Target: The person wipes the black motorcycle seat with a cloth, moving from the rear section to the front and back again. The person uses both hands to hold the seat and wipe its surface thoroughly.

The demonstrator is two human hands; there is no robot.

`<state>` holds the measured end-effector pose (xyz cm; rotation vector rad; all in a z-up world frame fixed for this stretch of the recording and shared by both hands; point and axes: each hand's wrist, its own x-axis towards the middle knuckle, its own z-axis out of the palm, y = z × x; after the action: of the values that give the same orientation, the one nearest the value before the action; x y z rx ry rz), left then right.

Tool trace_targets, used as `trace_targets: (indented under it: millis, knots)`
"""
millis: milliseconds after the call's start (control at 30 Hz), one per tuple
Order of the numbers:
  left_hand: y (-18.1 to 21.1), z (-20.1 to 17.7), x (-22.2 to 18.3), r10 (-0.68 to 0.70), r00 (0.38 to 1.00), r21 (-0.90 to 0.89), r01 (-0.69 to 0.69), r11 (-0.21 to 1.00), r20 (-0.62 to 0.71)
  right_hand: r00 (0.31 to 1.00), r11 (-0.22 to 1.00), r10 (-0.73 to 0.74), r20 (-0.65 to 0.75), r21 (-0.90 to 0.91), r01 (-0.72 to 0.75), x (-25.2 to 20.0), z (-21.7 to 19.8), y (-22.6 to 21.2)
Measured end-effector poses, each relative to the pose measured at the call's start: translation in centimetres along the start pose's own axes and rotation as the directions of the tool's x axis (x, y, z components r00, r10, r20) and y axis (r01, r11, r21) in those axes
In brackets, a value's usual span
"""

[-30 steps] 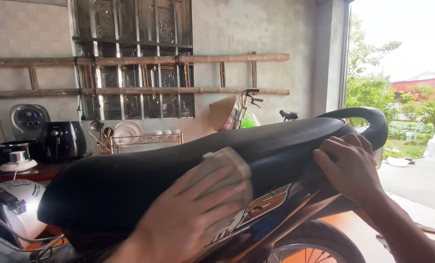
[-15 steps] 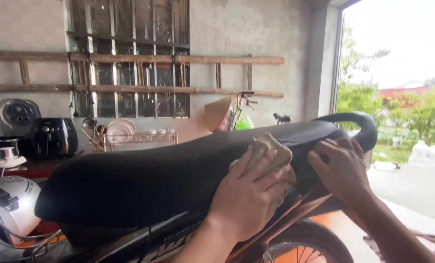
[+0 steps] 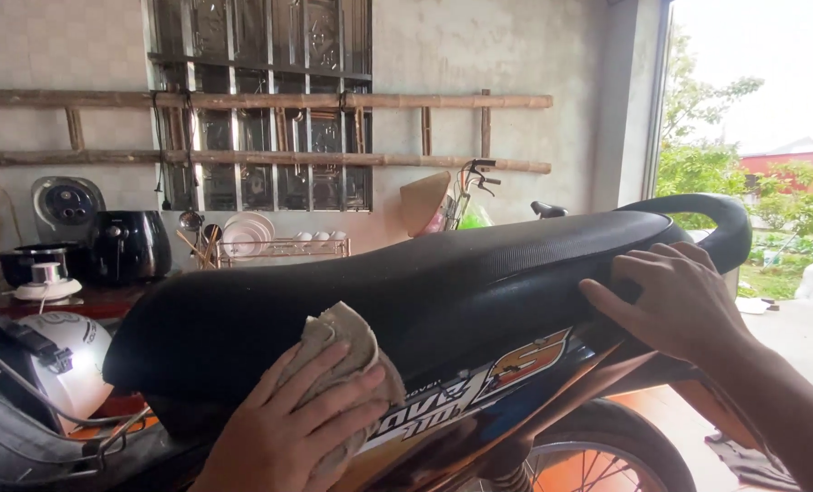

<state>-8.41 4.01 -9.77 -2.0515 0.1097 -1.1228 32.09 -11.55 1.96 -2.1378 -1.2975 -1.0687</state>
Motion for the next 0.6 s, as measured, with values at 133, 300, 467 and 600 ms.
trace_targets:
  millis: [133,300,467,600]
  knots:
    - [1.0,0.5,0.0,-0.121,0.992,-0.001,0.121,0.993,-0.041,1.000,0.999,-0.002,0.018,0.051,0.001,-0.2,0.1,-0.3]
    - [1.6,0.4,0.2,-0.176,0.983,0.003,0.176,0.984,-0.046,0.983,0.979,0.178,0.039,0.095,-0.181,-1.3,0.0,-1.5]
    - [1.8,0.2,0.1,-0.177,0.984,0.006,0.178,0.984,-0.031,0.986,0.985,0.166,0.000,0.042,-0.166,-1.3,0.9,-0.8]
    - [1.9,0.1,0.2,-0.180,0.983,0.013,0.181,0.983,-0.027,0.980,0.978,0.194,0.042,0.073,-0.196,-1.4,0.7,-1.3]
